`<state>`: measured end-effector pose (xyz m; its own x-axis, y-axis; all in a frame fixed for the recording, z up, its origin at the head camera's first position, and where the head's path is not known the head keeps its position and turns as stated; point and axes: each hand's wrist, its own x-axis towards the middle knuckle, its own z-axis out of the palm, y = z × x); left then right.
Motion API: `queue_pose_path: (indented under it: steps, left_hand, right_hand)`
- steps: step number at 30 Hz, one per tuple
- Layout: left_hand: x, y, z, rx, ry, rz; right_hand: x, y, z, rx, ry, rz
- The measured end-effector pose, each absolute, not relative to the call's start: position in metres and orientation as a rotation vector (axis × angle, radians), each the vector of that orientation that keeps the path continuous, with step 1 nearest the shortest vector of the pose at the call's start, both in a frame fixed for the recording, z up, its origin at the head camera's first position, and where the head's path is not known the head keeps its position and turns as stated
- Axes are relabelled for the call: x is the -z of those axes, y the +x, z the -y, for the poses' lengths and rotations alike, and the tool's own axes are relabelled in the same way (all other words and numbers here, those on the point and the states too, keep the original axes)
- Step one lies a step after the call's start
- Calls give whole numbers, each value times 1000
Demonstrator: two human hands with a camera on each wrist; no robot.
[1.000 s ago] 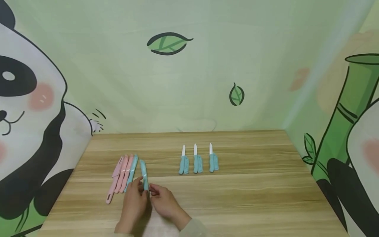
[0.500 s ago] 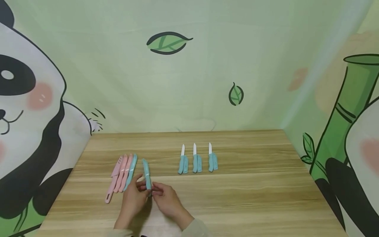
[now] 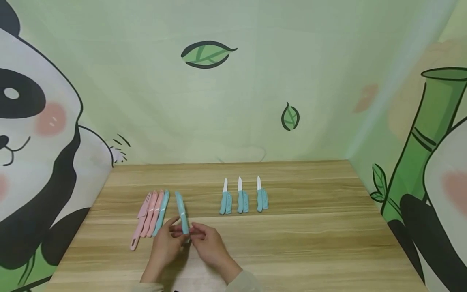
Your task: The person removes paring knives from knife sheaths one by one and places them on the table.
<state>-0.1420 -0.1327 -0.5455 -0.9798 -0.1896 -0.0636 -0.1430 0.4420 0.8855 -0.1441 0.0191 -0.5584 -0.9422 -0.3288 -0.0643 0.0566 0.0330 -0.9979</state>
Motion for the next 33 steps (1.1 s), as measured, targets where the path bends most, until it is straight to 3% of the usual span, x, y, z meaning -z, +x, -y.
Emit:
queue_pose_path:
  steps: [33]
  left_hand:
    - [543,-139,97,1914,-109,2635]
  right_hand:
    - [559,-155,-66,2148,4,-1981]
